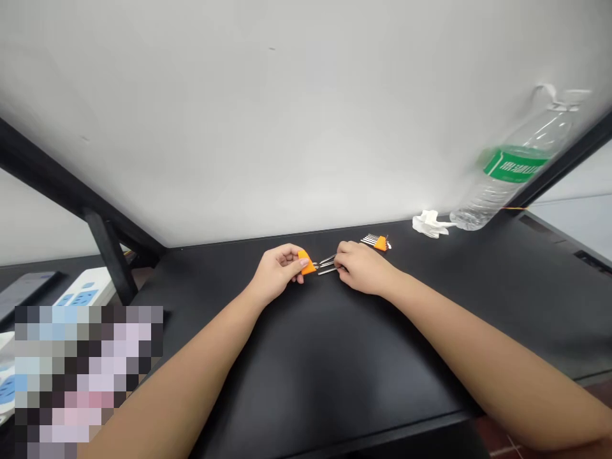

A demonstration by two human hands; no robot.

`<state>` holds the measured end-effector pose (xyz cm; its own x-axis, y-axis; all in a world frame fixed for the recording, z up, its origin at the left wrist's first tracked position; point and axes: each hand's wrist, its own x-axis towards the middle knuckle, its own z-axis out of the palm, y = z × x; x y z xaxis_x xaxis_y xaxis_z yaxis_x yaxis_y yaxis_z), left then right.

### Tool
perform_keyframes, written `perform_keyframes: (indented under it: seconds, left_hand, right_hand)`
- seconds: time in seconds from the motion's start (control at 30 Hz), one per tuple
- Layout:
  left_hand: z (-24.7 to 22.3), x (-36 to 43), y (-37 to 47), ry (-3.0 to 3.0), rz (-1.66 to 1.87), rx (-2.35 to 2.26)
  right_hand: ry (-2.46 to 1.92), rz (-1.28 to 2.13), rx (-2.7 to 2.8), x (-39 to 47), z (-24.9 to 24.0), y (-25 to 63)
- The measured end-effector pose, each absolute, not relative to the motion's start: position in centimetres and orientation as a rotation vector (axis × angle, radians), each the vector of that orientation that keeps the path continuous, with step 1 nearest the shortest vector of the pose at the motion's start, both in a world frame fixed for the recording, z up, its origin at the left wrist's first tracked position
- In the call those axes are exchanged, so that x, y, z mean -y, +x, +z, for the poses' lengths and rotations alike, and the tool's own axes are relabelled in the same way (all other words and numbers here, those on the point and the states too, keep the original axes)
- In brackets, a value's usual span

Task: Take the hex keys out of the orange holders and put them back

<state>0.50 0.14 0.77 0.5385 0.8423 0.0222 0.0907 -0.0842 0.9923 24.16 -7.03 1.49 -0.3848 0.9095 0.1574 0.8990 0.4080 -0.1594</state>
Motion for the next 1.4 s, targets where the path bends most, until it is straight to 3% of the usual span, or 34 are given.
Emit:
perform_keyframes:
  seconds: [0.2,0.5,0.8,0.97,1.17,1.4]
  left_hand:
    - [0.9,-0.2,0.4,1.577,0.625,-0.808]
    - [1.0,-0.2,0.6,1.536,0.636,-0.79]
    - [1.0,-0.1,0.6,1.52,0.61,-0.757]
    - [1.0,0.0,0.6,1.528,0.572,-0.758]
    - [1.3,0.3,0.8,1.512,0.53,-0.721]
    - [1.2,0.2,0.7,1.504,0.533,-0.738]
  right_hand:
    - [-1.748,0.235,2.392,7.4,2.2,23.8]
    - [-1.178,0.331,1.983,6.5,1.0,24.9]
    - [-1.044,0.207,2.031,6.5,0.3,24.6]
    - [-1.165,0.057,2.222,7.8,1.2,23.5]
    - [-1.137,0.401,2.141,8.8,1.9,21.8]
    - [-1.495,0.193,2.16,6.7,1.0,24.7]
